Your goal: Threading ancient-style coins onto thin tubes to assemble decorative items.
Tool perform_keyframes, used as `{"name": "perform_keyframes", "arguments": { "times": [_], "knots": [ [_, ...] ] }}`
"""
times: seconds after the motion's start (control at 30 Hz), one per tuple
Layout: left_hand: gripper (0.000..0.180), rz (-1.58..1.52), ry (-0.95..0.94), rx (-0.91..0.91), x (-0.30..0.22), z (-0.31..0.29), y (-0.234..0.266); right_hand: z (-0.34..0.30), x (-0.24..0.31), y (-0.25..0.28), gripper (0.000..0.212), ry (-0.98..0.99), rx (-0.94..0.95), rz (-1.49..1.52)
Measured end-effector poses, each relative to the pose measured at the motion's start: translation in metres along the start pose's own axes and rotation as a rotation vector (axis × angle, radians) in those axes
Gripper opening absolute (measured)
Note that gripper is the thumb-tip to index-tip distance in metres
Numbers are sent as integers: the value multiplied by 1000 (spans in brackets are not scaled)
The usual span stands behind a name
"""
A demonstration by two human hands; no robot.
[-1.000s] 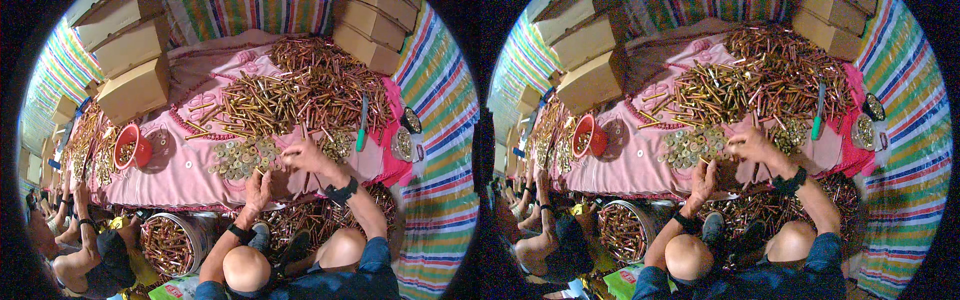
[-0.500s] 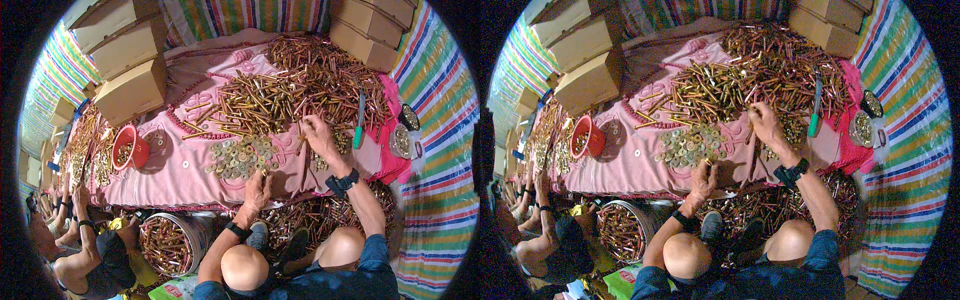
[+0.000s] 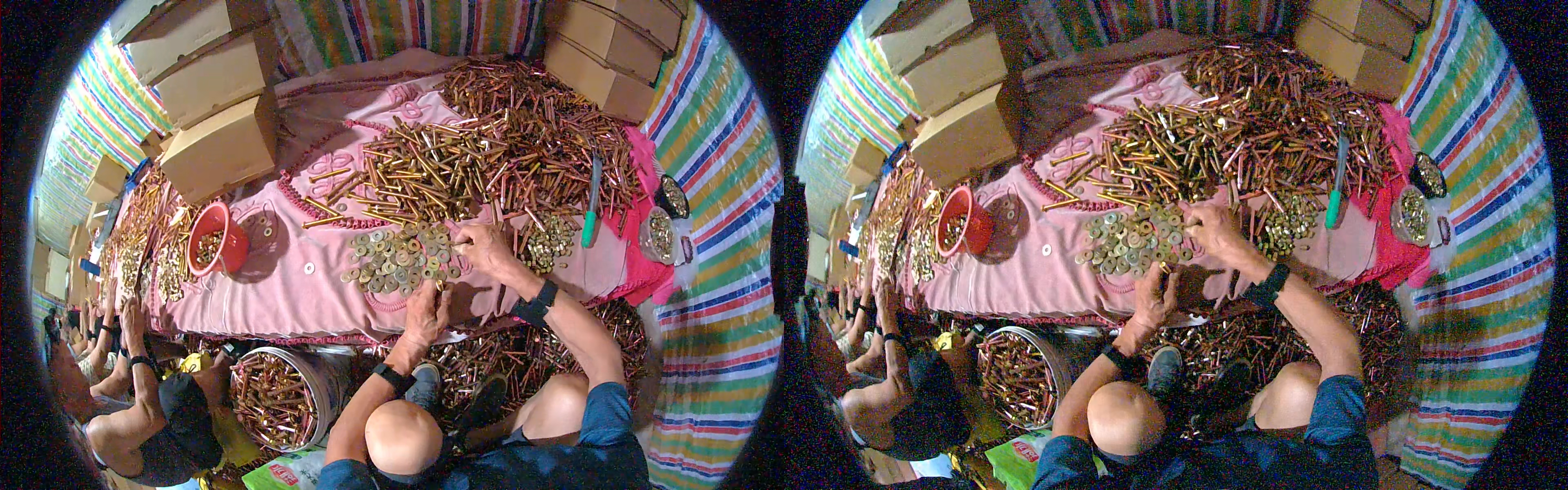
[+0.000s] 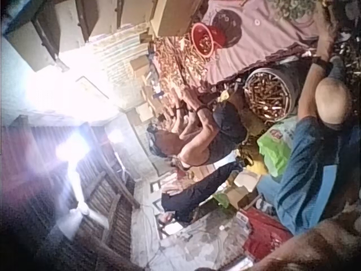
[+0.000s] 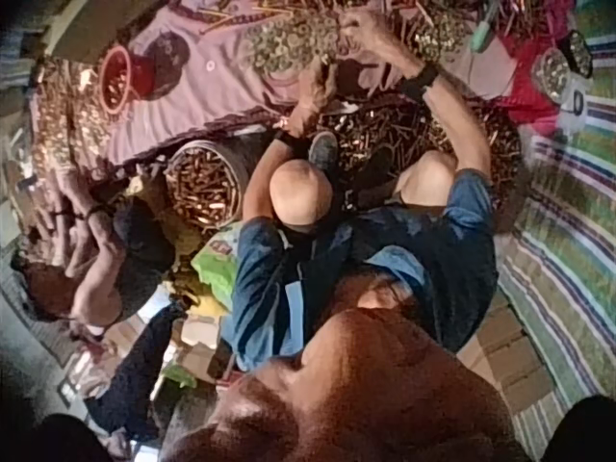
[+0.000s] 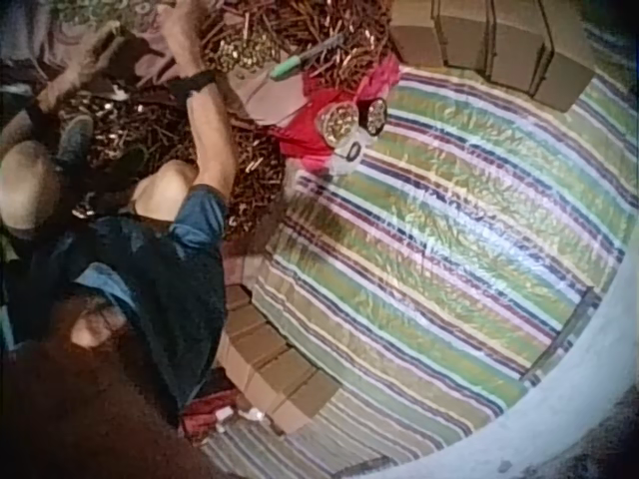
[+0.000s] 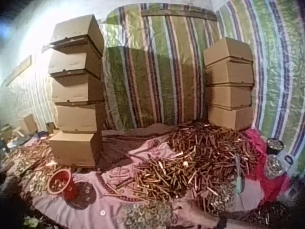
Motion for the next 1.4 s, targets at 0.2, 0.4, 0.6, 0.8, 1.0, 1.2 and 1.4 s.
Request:
{"name": "perform_keyframes", "arguments": {
  "times": [0.2,0.4,0.6,0.8,1.0,1.2,1.4],
  "knots": [
    [12,7,-6,13,0,-3,3,-27,3,1,21,-526,72,669],
    [13,14,-10,19,14,-5,-8,-44,56,-26,21,-579,286,850],
    [25,-80,-117,-37,-6,1,0,-30,71,-15,19,-261,168,578],
    [17,-33,-60,-3,-1,-1,-1,-41,75,-13,21,-487,191,640],
    [10,49,-39,51,6,-2,-6,-46,60,-12,21,-639,-3,861],
    [9,76,37,72,17,-8,-5,-5,79,-4,33,-413,-277,1059],
    [13,12,-32,17,9,-4,-5,7,104,-15,35,-155,-298,722]
  ]
}}
Point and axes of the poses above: each hand's wrist, its own z-axis towards the middle knuckle, its own y-axis out of the back of the hand, x = y × z, the point moved 8 cm from there along z, towards the middle knuckle, and after that the axes turned 10 degrees about z, right-handed, at the moved point
